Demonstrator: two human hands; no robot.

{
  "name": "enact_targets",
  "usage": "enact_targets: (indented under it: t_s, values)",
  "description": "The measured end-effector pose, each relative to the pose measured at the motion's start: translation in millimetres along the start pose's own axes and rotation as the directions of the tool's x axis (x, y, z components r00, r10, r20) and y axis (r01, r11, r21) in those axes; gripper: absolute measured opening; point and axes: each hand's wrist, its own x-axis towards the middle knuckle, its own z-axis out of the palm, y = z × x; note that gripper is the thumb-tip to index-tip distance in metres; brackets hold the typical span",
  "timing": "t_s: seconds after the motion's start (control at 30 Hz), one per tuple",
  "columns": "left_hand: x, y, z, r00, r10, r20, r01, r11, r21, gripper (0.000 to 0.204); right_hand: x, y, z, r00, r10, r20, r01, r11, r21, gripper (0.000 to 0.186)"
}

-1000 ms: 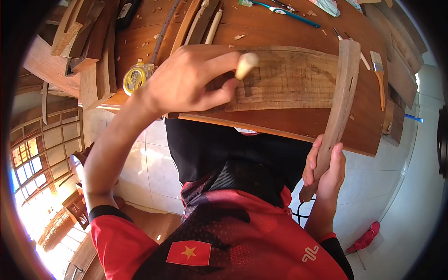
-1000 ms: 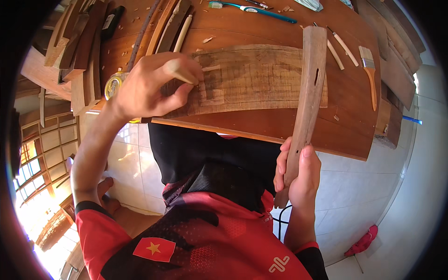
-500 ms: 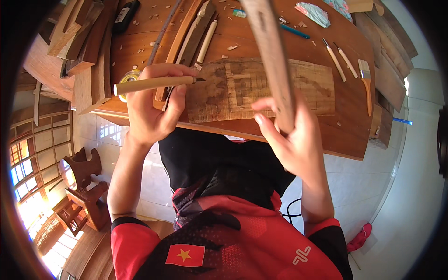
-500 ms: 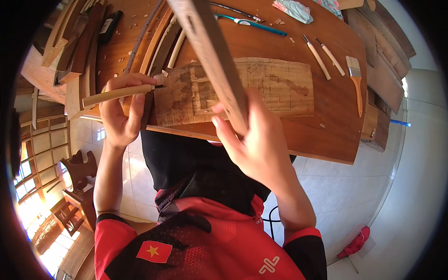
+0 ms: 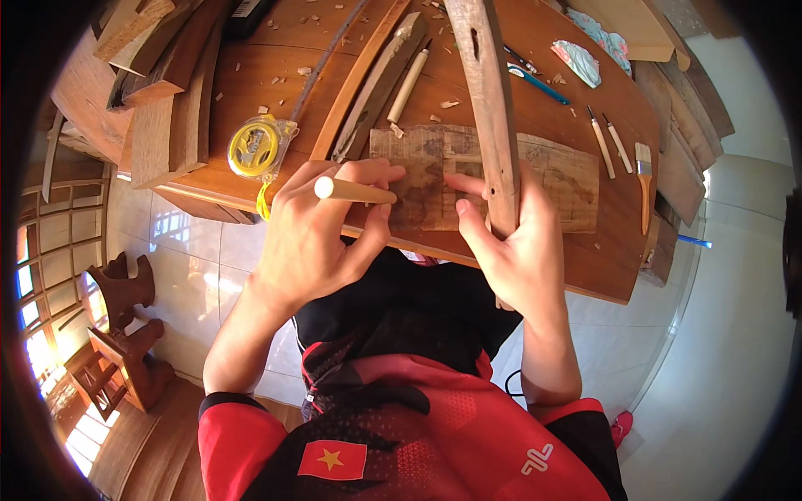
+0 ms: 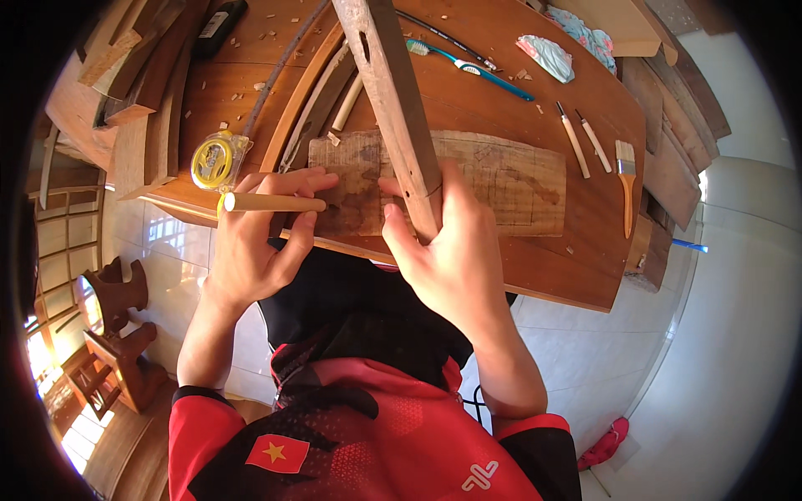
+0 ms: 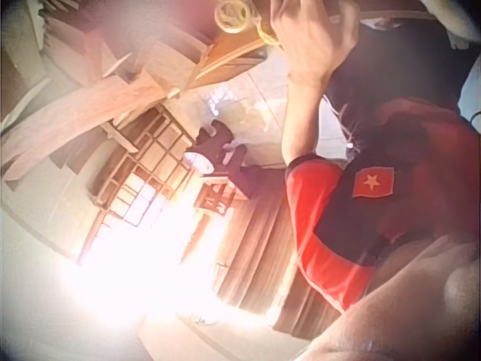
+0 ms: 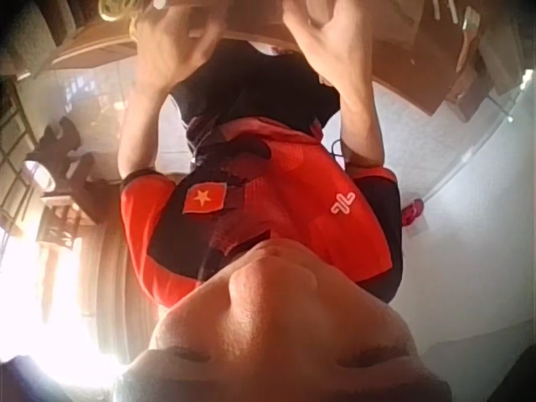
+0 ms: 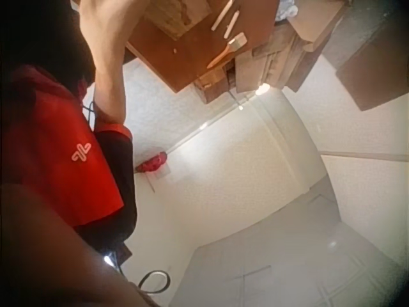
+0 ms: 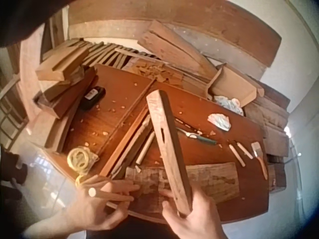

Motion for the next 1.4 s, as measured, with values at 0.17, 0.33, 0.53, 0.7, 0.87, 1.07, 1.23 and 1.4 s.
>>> enact_targets:
  t_s: [0.17, 0.33, 0.53, 0.7, 0.87, 1.07, 1.23, 1.4]
  values:
    - [1.3, 0.8, -0.3, 1.0, -0.027, 0.004, 0.027, 1.0, -0.002, 0.014, -1.2, -0.5, 1.7, 0.996, -0.078, 0.05, 0.085, 0.984, -0.156, 0.029]
    - [1.4, 2.2, 2.9, 0.996, -0.083, -0.008, 0.083, 0.996, -0.042, 0.014, 16.2, 7.4, 2.5, 0.98, -0.193, 0.044, 0.197, 0.922, -0.332, 0.039]
    - [1.3, 6.4, 0.4, 0.996, -0.092, 0.011, 0.093, 0.995, -0.035, 0.013, 29.2, 15.6, 0.8, 0.977, -0.196, 0.08, 0.211, 0.9, -0.382, 0.041]
    - [2.8, 6.3, -0.1, 0.995, -0.095, 0.018, 0.095, 0.995, -0.01, 0.013, 35.8, 12.7, -1.4, 0.974, -0.185, 0.127, 0.22, 0.903, -0.369, 0.036]
    - [7.1, 6.9, -5.7, 0.997, -0.065, 0.052, 0.061, 0.996, 0.072, 0.013, 46.2, 4.9, -6.1, 0.969, -0.171, 0.177, 0.225, 0.907, -0.355, 0.033]
    - [8.1, 4.8, -4.1, 0.994, -0.082, 0.076, 0.077, 0.995, 0.068, 0.012, 40.3, 4.9, -5.3, 0.966, -0.174, 0.19, 0.236, 0.892, -0.386, 0.032]
    - [10.8, 5.6, -9.1, 0.992, -0.069, 0.104, 0.06, 0.995, 0.085, 0.011, 62.3, -2.5, -19.6, 0.926, -0.059, 0.373, 0.203, 0.911, -0.36, 0.04]
    - [11.9, 4.0, -9.7, 0.992, -0.06, 0.112, 0.05, 0.995, 0.092, 0.01, 64.6, 1.0, -22.4, 0.918, -0.095, 0.385, 0.243, 0.902, -0.356, 0.041]
